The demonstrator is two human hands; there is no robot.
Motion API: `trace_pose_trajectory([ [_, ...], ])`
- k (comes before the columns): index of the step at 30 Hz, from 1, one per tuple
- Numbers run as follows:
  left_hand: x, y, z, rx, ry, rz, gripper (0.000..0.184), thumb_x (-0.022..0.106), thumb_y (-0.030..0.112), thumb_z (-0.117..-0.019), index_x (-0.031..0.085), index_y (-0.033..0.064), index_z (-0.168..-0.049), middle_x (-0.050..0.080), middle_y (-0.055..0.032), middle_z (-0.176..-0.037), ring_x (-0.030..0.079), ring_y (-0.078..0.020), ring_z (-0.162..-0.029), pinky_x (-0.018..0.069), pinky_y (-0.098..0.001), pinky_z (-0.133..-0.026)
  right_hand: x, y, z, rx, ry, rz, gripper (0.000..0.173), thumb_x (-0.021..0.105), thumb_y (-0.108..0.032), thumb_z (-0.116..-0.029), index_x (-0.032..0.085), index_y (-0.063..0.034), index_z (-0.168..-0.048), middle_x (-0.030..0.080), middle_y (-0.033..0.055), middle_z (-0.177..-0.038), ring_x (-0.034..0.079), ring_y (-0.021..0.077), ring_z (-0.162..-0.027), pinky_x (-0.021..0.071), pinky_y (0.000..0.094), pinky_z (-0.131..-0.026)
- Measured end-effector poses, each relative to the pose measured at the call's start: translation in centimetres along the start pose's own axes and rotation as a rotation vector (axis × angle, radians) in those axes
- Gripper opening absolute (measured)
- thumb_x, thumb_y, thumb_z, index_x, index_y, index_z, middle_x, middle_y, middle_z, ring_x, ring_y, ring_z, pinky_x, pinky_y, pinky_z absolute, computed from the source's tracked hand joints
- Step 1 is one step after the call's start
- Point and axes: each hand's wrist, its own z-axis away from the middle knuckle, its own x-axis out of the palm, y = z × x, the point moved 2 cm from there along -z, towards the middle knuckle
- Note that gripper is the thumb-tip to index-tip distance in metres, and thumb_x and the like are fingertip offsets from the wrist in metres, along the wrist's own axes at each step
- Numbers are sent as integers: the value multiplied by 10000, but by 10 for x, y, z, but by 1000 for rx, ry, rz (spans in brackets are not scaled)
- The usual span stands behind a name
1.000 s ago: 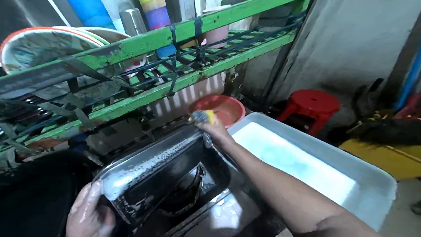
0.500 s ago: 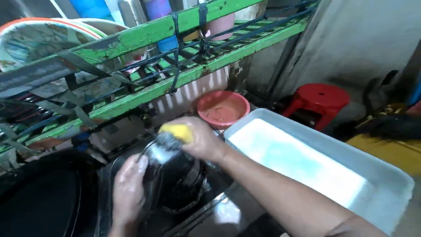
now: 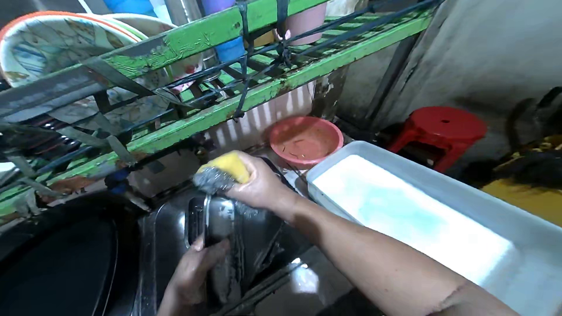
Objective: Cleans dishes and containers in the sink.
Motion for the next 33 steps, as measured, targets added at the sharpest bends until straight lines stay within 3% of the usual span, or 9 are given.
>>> trace_pose_trajectory([
  [3,-16,-18,10,252,63,211,71,701,264,-897,723,197,-904,763,52,-816,727,-19,-764,616,-216,-702,-30,66,2,413,63,270,493,770,-137,-867,638,-36,-1331,705,222,-1162,680,354,-1089,527,596,-946],
  [5,-16,-31,10,307,69,260,149,639,311,-961,749,223,-912,768,52,-846,728,-17,-797,614,-219,-733,-37,103,12,590,152,313,531,753,-218,-915,596,-65,-1397,662,234,-1266,629,396,-1190,468,640,-1018],
  [9,3,-63,-23,340,32,437,296,440,234,-1026,714,129,-991,761,-21,-902,734,-83,-857,625,-291,-782,31,65,54,209,65,240,525,777,-231,-877,631,-25,-1337,671,169,-1289,636,294,-1211,509,513,-1056],
  [11,4,-71,-34,382,-19,524,295,443,231,-1011,726,173,-949,757,10,-898,721,-62,-875,610,-278,-796,52,39,61,90,-142,176,515,749,-234,-901,633,-71,-1374,579,116,-1476,490,251,-1421,348,474,-1215],
  [15,9,-50,10,378,108,468,444,278,198,-1085,709,192,-977,770,34,-906,734,-46,-869,622,-256,-785,-1,84,46,443,21,227,524,767,-228,-908,616,-79,-1387,675,159,-1298,642,311,-1205,505,551,-1044],
  [18,1,-43,23,449,144,468,440,323,212,-1057,751,212,-959,779,34,-900,738,-40,-863,620,-258,-780,-30,115,48,666,176,292,526,719,-329,-962,582,-54,-1389,677,230,-1223,650,393,-1143,487,634,-992],
  [25,-13,-48,-11,425,234,610,437,214,255,-1091,632,126,-1075,752,-8,-906,739,-98,-869,636,-321,-773,43,59,96,-65,-131,236,509,769,-216,-855,667,-41,-1321,622,131,-1426,537,268,-1386,404,491,-1183],
  [29,-25,-57,2,399,313,500,406,224,220,-1096,619,126,-1083,749,34,-885,732,-49,-841,632,-265,-747,-30,99,79,710,-112,461,557,723,-347,-960,557,-107,-1434,675,203,-1273,646,380,-1193,488,624,-1019],
  [33,-49,-70,-16,316,299,543,375,261,271,-1108,582,103,-1208,742,-15,-973,733,-97,-902,637,-318,-777,-90,74,86,640,126,576,492,777,-225,-920,623,-15,-1337,662,288,-1217,648,452,-1127,490,671,-973],
])
